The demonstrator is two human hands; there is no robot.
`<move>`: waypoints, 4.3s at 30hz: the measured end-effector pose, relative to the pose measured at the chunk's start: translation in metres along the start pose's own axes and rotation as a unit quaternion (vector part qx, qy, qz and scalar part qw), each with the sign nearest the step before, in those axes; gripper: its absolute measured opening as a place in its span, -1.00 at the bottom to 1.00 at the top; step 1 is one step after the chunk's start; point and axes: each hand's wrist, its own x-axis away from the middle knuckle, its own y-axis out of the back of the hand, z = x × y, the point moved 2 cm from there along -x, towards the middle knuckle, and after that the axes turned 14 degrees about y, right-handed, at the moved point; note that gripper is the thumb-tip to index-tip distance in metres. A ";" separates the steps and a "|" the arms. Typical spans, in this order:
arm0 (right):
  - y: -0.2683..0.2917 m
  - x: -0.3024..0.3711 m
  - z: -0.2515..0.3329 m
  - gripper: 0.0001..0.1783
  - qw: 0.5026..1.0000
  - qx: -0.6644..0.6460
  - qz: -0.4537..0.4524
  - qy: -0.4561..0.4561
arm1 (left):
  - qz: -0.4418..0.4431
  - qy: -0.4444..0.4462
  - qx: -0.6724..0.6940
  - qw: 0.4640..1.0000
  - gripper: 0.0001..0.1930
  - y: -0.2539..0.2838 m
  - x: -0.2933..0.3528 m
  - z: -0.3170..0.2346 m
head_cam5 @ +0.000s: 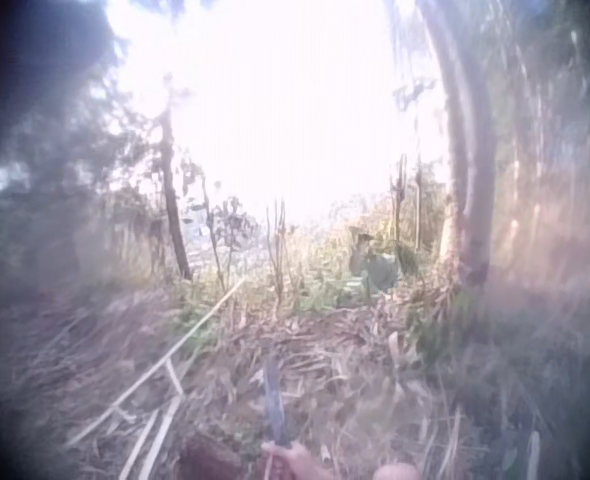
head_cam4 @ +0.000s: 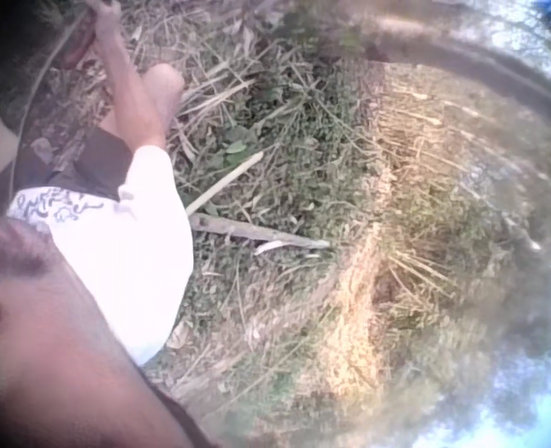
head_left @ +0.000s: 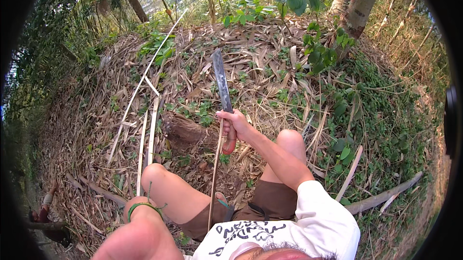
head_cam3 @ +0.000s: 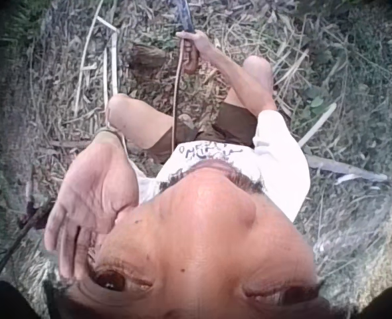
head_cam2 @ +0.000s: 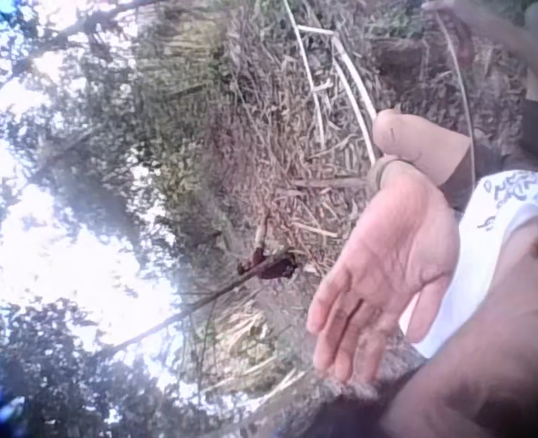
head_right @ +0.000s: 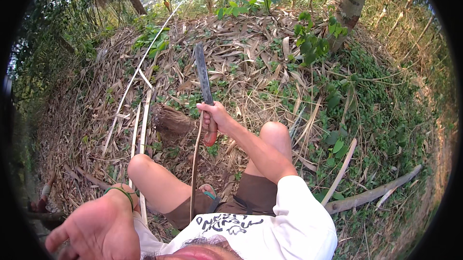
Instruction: The person uses a large knife to shave and smooth several strips of bamboo while sitting on the ground outdoors.
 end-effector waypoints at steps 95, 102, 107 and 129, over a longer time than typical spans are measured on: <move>-0.015 0.016 0.029 -0.47 0.661 0.627 0.127 0.392 | 0.022 0.976 0.112 0.185 -0.61 0.142 0.267 0.028; -0.024 0.022 0.023 -0.44 0.627 0.646 0.174 0.399 | 0.076 0.965 0.097 0.233 -0.64 0.142 0.267 0.024; -0.027 0.024 0.018 -0.33 0.585 0.687 0.177 0.393 | 0.120 0.960 -0.003 0.255 -0.59 0.132 0.267 0.013; -0.013 0.025 0.013 -0.30 0.557 0.743 0.132 0.345 | 0.149 0.942 -0.145 0.265 -0.66 0.137 0.275 -0.007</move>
